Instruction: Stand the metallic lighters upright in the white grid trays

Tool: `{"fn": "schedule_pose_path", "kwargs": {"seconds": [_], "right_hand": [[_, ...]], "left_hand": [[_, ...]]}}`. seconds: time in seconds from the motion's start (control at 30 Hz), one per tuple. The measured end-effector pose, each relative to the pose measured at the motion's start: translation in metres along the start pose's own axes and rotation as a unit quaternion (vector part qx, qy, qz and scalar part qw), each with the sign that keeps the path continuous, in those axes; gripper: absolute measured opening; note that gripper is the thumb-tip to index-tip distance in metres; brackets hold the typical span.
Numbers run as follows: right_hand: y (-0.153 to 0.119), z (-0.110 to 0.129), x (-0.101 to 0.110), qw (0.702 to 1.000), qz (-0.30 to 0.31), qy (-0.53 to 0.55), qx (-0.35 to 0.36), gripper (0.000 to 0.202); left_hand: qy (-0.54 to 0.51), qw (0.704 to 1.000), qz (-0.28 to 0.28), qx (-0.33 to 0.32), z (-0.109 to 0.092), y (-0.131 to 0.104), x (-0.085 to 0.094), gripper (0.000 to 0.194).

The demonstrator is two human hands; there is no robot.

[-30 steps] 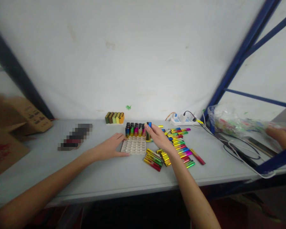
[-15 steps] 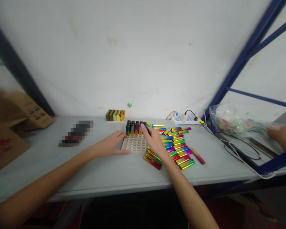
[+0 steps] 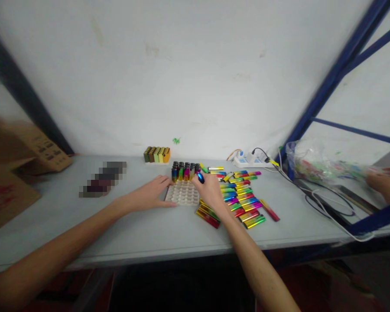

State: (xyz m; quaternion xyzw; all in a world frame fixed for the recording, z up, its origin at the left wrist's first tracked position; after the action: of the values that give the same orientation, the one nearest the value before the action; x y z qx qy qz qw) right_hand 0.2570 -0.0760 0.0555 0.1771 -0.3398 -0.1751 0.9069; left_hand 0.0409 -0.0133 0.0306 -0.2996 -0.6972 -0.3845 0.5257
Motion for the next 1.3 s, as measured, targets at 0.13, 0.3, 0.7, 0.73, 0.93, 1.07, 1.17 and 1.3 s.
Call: {"fn": "schedule_pose_path", "kwargs": {"seconds": [0.13,0.3,0.7,0.73,0.93,1.07,1.17,1.3], "right_hand": [[0.0,0.001,0.0,1.0,0.013,-0.001,0.007,0.043],[-0.001,0.002,0.0,0.998,0.041,0.026,0.031,0.035],[0.039,0.027,-0.028,0.974,0.129,-0.115,0.148,0.027],[0.04,0.025,-0.031,0.971,0.141,-0.119,0.153,0.025],[0.034,0.004,-0.043,0.952,0.206,-0.164,0.156,0.019],[0.033,0.007,-0.048,0.943,0.199,-0.233,0.129,0.028],[0.031,0.014,-0.049,0.927,0.182,-0.309,0.108,0.037],[0.031,0.015,-0.034,0.934,0.186,-0.283,0.116,0.04]], "left_hand": [[0.001,1.0,-0.001,0.0,0.0,0.0,0.0,0.072],[-0.003,1.0,-0.012,-0.006,0.002,0.0,-0.002,0.073],[0.014,1.0,-0.023,-0.007,0.001,-0.002,-0.004,0.073],[0.016,1.0,-0.023,-0.007,0.001,-0.002,-0.004,0.073],[0.025,0.999,-0.021,-0.007,0.001,-0.002,-0.004,0.075],[0.023,1.0,-0.018,-0.003,0.001,-0.001,-0.004,0.076],[0.02,1.0,-0.016,-0.002,0.001,-0.001,-0.003,0.076],[0.018,1.0,-0.014,-0.003,0.001,-0.001,-0.002,0.073]]}}
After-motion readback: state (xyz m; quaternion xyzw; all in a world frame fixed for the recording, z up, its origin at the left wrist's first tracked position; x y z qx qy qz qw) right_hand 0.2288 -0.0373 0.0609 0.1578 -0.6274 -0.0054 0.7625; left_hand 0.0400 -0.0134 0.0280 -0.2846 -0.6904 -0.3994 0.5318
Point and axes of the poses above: each hand's wrist, its own y-axis towards the middle knuckle, its own x-axis out of the back of the hand, z = x × y, the point moved 4 cm from there along y, towards the middle knuckle, and after that the axes turned 4 degrees about y, right-handed, at the moved point
